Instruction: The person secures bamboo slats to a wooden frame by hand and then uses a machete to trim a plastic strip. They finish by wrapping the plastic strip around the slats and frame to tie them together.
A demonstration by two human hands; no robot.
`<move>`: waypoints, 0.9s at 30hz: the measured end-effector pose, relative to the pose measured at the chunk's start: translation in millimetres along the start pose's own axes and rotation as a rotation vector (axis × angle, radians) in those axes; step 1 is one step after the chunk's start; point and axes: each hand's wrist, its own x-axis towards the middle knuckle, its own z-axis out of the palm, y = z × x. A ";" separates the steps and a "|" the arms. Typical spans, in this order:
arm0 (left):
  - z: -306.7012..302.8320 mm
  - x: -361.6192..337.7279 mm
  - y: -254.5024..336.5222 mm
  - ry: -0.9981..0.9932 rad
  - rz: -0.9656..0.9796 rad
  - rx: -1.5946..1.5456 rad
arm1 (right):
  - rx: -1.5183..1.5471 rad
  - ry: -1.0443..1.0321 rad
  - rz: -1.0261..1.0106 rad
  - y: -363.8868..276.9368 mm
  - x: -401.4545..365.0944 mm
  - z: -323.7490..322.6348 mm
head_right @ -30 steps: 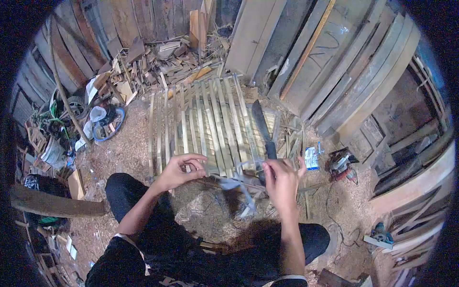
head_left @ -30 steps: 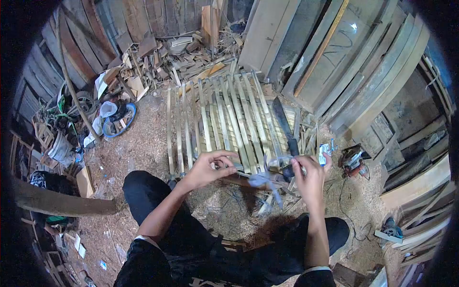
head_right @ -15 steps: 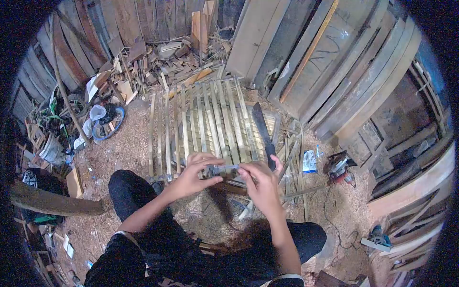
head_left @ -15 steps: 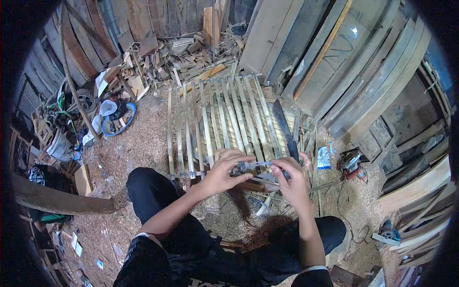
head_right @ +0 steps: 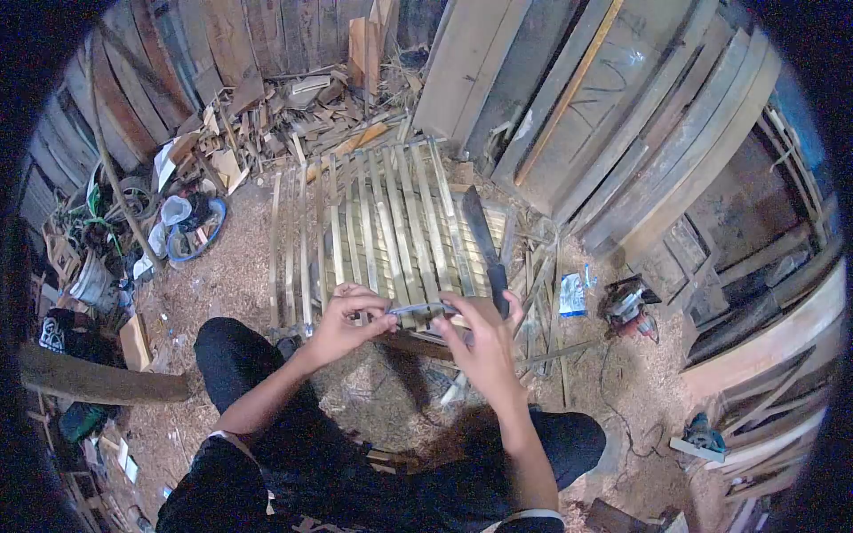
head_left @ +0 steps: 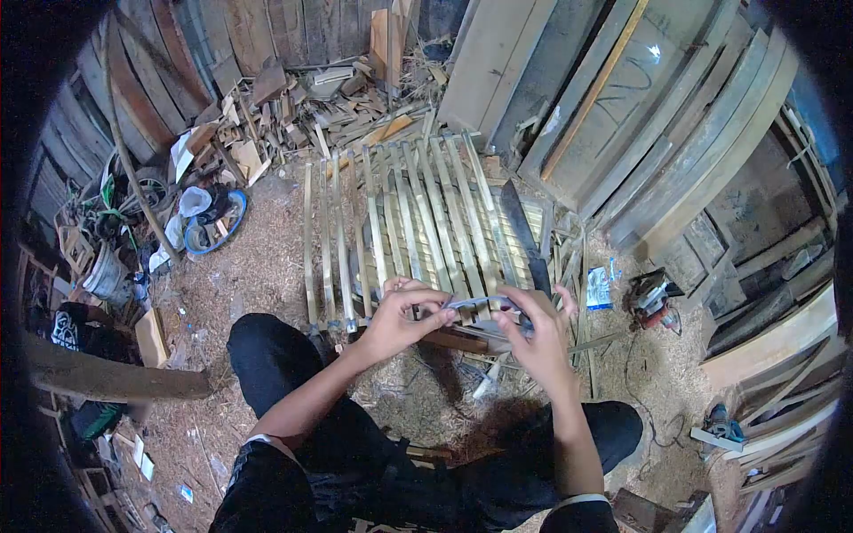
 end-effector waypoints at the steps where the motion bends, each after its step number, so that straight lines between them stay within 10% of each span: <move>1: 0.6 -0.7 0.4 -0.001 0.000 -0.001 | 0.004 0.032 -0.036 -2.2 0.3 3.9; 19: 4.9 -0.2 -14.6 0.016 -0.092 -0.324 | -0.034 -0.035 -0.085 5.0 1.5 14.8; 27: 4.0 -2.3 4.5 -0.074 -0.052 0.002 | 0.072 -0.198 -0.102 -7.2 -2.0 25.5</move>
